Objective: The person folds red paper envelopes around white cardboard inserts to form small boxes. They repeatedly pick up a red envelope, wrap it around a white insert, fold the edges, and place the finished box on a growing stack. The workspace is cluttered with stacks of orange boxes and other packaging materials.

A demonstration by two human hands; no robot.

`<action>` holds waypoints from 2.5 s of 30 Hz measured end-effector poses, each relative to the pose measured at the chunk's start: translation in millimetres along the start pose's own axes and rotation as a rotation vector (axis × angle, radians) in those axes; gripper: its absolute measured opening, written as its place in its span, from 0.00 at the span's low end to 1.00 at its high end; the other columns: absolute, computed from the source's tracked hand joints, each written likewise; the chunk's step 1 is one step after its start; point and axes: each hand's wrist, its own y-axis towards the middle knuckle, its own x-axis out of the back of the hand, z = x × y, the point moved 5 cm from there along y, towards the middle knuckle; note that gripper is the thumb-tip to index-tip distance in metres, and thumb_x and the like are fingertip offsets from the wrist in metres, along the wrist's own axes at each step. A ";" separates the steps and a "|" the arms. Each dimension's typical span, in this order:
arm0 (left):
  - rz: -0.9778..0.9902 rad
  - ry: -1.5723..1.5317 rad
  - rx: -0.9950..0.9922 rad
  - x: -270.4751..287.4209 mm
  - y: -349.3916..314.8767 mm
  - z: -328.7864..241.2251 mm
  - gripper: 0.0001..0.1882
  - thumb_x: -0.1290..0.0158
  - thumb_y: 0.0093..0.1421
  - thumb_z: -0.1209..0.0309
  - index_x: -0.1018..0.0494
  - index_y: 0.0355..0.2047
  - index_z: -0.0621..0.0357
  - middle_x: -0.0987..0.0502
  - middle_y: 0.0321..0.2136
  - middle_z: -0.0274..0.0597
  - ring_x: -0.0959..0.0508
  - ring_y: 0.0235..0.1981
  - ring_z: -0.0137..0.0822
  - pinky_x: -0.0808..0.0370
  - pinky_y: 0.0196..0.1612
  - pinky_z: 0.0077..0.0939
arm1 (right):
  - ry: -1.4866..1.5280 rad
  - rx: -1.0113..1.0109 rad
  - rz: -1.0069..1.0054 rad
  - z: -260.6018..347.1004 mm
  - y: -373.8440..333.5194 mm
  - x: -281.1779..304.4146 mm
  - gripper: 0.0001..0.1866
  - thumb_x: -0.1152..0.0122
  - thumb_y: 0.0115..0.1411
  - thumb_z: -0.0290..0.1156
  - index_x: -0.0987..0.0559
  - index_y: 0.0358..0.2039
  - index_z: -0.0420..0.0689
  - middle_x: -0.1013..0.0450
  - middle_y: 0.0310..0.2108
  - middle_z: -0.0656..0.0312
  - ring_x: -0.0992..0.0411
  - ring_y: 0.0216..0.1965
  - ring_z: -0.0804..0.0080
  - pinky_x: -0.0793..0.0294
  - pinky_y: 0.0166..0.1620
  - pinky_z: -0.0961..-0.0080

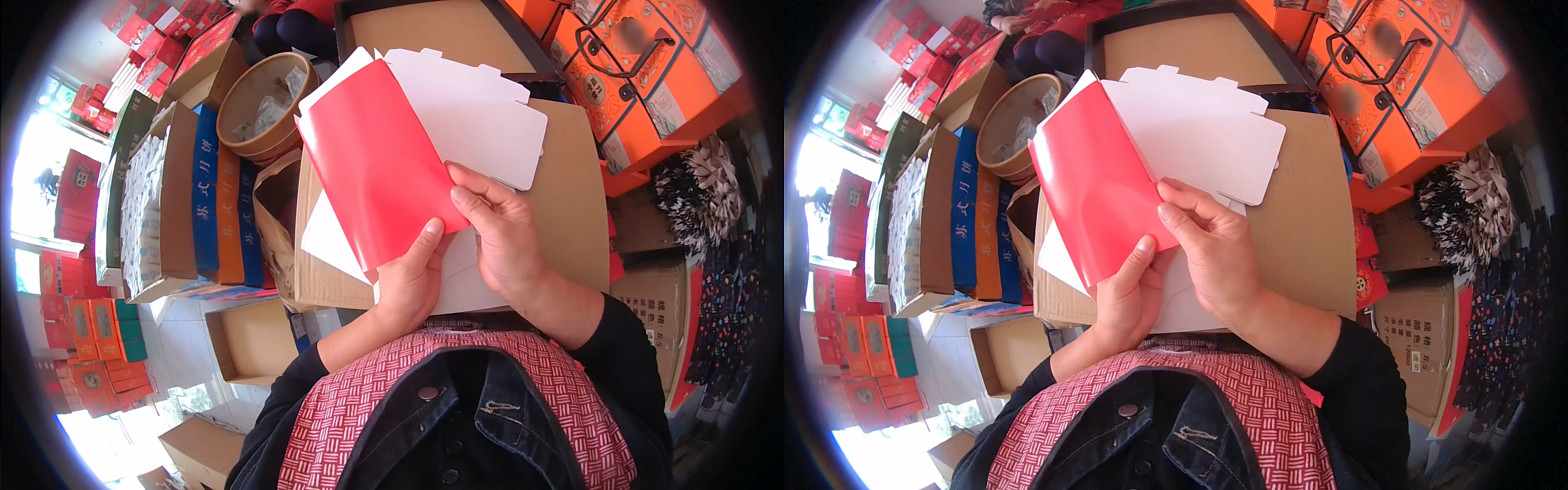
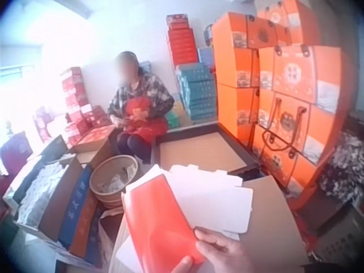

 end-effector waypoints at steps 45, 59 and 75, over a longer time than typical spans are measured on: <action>0.206 0.576 -0.156 3.5 54.7 -97.5 0.29 0.48 0.61 0.75 0.42 0.62 0.59 0.31 0.53 0.47 0.27 0.51 0.32 0.26 0.48 0.23 | -0.520 0.147 0.350 51.0 50.5 -0.1 0.18 0.44 0.63 0.30 0.28 0.52 0.36 0.30 0.32 0.68 0.35 0.35 0.86 0.36 0.37 0.91; 0.495 0.680 -0.380 -15.1 47.4 -113.4 0.10 0.55 0.65 0.79 0.26 0.44 0.64 0.28 0.49 0.41 0.29 0.50 0.31 0.31 0.53 0.24 | -0.444 0.605 0.590 94.7 54.3 -18.6 0.11 0.45 0.65 0.35 0.28 0.32 0.40 0.25 0.34 0.55 0.28 0.47 0.61 0.32 0.53 0.67; 0.511 0.581 -0.511 -33.6 27.9 -114.0 0.19 0.52 0.61 0.83 0.43 0.51 0.59 0.37 0.56 0.51 0.33 0.58 0.43 0.31 0.58 0.35 | -0.958 -0.260 0.912 100.8 75.2 -93.6 0.16 0.38 0.59 0.29 0.22 0.47 0.37 0.21 0.35 0.58 0.24 0.35 0.79 0.25 0.38 0.83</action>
